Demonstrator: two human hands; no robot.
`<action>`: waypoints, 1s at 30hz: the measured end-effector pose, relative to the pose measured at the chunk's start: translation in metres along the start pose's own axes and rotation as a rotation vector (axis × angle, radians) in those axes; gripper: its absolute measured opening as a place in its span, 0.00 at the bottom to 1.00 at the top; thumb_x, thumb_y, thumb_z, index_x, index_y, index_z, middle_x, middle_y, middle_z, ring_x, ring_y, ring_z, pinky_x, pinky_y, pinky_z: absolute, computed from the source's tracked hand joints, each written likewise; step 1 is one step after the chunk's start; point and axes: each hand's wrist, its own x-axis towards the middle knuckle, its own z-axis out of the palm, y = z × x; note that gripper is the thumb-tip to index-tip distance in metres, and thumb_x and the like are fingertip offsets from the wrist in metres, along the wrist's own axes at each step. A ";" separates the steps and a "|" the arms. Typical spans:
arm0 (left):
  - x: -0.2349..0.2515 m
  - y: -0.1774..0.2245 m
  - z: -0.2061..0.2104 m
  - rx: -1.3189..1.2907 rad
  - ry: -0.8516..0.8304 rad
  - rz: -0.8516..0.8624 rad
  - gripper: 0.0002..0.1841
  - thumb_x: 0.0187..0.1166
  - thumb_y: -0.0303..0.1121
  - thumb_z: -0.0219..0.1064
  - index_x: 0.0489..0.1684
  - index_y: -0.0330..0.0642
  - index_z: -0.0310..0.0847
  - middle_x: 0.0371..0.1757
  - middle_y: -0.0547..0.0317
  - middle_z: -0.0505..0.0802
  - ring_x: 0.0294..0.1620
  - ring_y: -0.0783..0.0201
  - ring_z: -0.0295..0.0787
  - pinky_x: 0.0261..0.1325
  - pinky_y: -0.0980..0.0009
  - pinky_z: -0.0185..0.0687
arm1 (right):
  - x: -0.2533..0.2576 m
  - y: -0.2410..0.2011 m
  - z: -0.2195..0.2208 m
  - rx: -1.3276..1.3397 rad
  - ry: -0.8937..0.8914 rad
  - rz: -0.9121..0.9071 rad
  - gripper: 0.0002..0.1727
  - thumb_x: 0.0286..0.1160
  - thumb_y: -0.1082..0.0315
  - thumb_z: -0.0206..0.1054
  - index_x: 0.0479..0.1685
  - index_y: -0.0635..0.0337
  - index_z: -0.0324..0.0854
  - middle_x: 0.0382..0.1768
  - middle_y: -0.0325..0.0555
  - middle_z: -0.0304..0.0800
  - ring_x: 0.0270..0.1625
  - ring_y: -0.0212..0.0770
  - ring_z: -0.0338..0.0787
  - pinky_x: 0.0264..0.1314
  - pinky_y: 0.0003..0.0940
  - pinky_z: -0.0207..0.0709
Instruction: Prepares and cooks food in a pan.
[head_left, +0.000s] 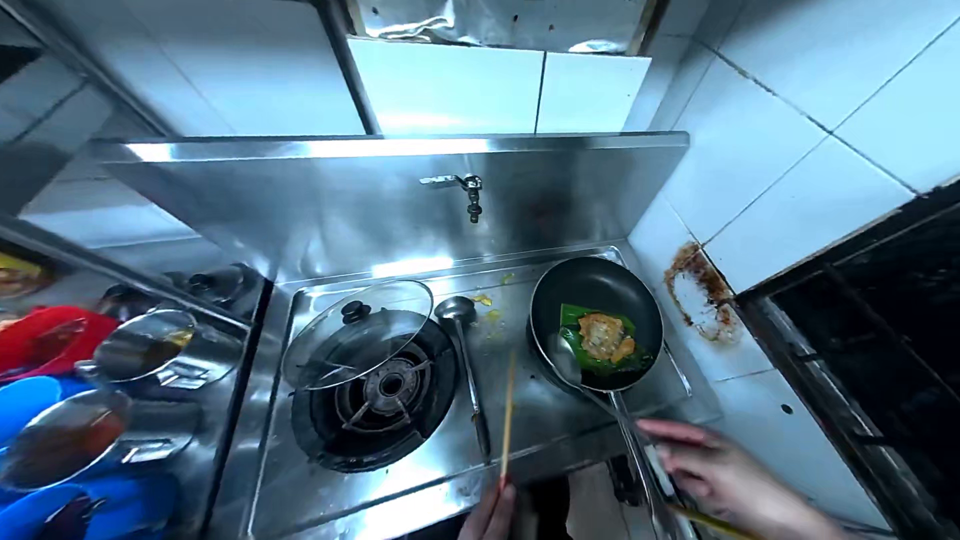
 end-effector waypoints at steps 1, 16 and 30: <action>0.013 0.013 0.006 0.085 -0.001 -0.005 0.24 0.94 0.42 0.49 0.78 0.38 0.76 0.28 0.61 0.84 0.23 0.68 0.76 0.29 0.66 0.77 | -0.004 -0.010 -0.019 -0.040 0.013 0.058 0.24 0.82 0.65 0.65 0.77 0.50 0.79 0.36 0.36 0.85 0.20 0.27 0.70 0.19 0.23 0.64; 0.161 0.124 0.071 1.185 -0.132 -0.151 0.19 0.87 0.38 0.57 0.73 0.46 0.80 0.64 0.45 0.91 0.66 0.46 0.89 0.67 0.43 0.84 | 0.064 -0.047 -0.044 -0.143 0.155 0.403 0.11 0.84 0.73 0.59 0.58 0.61 0.81 0.25 0.37 0.80 0.16 0.26 0.72 0.17 0.17 0.64; 0.173 0.121 0.074 1.093 -0.208 -0.154 0.19 0.87 0.37 0.56 0.70 0.45 0.83 0.62 0.45 0.91 0.64 0.49 0.90 0.68 0.45 0.83 | 0.066 -0.082 -0.076 -0.733 0.280 0.431 0.08 0.84 0.70 0.59 0.45 0.64 0.83 0.27 0.44 0.91 0.22 0.34 0.86 0.27 0.30 0.80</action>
